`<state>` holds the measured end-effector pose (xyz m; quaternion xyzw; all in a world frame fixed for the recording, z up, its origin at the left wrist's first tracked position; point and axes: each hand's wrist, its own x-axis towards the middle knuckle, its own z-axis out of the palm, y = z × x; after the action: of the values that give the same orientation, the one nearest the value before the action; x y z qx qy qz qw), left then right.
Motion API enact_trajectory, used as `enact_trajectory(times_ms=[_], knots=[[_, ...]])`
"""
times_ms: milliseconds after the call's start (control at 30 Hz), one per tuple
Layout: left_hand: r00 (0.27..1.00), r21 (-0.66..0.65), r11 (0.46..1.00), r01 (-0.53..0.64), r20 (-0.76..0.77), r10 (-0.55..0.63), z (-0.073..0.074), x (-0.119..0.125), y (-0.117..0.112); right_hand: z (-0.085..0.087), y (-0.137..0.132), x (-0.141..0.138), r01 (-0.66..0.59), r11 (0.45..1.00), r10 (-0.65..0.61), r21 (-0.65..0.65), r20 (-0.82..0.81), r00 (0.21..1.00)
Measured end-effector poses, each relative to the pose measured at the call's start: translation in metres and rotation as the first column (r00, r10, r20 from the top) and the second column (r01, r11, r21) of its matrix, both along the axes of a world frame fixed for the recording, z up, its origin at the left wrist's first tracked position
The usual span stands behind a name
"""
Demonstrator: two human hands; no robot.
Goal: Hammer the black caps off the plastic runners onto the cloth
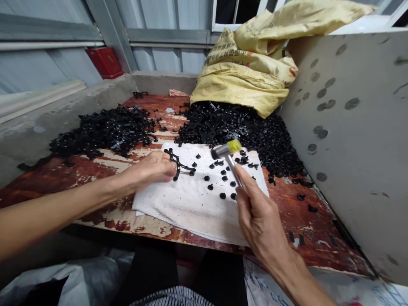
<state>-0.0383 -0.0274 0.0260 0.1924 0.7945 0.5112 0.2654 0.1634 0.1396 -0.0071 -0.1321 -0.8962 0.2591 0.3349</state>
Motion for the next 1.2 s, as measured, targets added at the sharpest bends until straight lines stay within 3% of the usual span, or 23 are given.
enact_trajectory(times_ms=[33, 67, 133, 200, 233, 333, 400, 500, 633, 700, 767, 900, 1100, 1200], knots=[[0.968, -0.107, 0.993, 0.052, -0.238, -0.076, 0.003, -0.002, -0.007, -0.003, 0.001, 0.004, 0.033, 0.993, -0.034, -0.116, -0.002, 0.999], [0.87, -0.224, 0.972, 0.071, -0.463, -0.171, 0.005, -0.005, -0.011, -0.007, 0.001, 0.008, 0.063, 0.968, -0.061, -0.242, 0.014, 0.998], [0.574, -0.387, 0.92, 0.058, -0.741, -0.348, 0.007, -0.01, -0.012, -0.014, 0.002, 0.014, 0.093, 0.874, -0.084, -0.477, 0.041, 0.996], [0.326, -0.524, 0.844, 0.113, -0.783, -0.53, 0.008, -0.014, -0.005, -0.018, 0.003, 0.016, 0.096, 0.775, -0.092, -0.625, 0.039, 0.995], [0.256, -0.597, 0.784, 0.17, -0.741, -0.62, 0.007, -0.016, 0.0, -0.019, 0.003, 0.015, 0.094, 0.74, -0.097, -0.666, 0.032, 0.995], [0.187, -0.724, 0.591, 0.356, -0.564, -0.804, 0.005, -0.022, 0.011, -0.017, 0.004, 0.012, 0.097, 0.682, -0.116, -0.725, 0.023, 0.993], [0.209, -0.701, 0.558, 0.445, -0.524, -0.825, 0.005, -0.024, 0.013, -0.016, 0.004, 0.01, 0.108, 0.665, -0.129, -0.739, 0.029, 0.991], [0.325, -0.579, 0.626, 0.522, -0.543, -0.774, 0.009, -0.026, 0.012, -0.014, 0.003, 0.009, 0.121, 0.656, -0.147, -0.745, 0.031, 0.989], [0.645, -0.355, 0.812, 0.463, -0.494, -0.583, 0.017, -0.029, 0.016, -0.016, 0.004, 0.011, 0.112, 0.624, -0.158, -0.774, 0.015, 0.987], [0.83, -0.245, 0.893, 0.377, -0.338, -0.443, 0.018, -0.03, 0.021, -0.018, 0.005, 0.013, 0.097, 0.602, -0.159, -0.792, 0.001, 0.987], [0.947, -0.16, 0.944, 0.288, -0.099, -0.305, 0.017, -0.029, 0.026, -0.018, 0.006, 0.013, 0.085, 0.591, -0.16, -0.802, -0.013, 0.987], [0.955, -0.05, 0.983, 0.174, 0.252, -0.156, 0.011, -0.029, 0.032, -0.018, 0.006, 0.012, 0.083, 0.587, -0.16, -0.806, -0.015, 0.987], [0.891, 0.019, 1.0, 0.009, 0.454, -0.017, 0.01, -0.034, 0.036, -0.015, 0.006, 0.012, 0.08, 0.576, -0.177, -0.814, -0.028, 0.984], [0.875, 0.04, 0.999, -0.031, 0.484, 0.008, 0.01, -0.033, 0.038, -0.014, 0.006, 0.013, 0.084, 0.554, -0.18, -0.829, -0.021, 0.984]])
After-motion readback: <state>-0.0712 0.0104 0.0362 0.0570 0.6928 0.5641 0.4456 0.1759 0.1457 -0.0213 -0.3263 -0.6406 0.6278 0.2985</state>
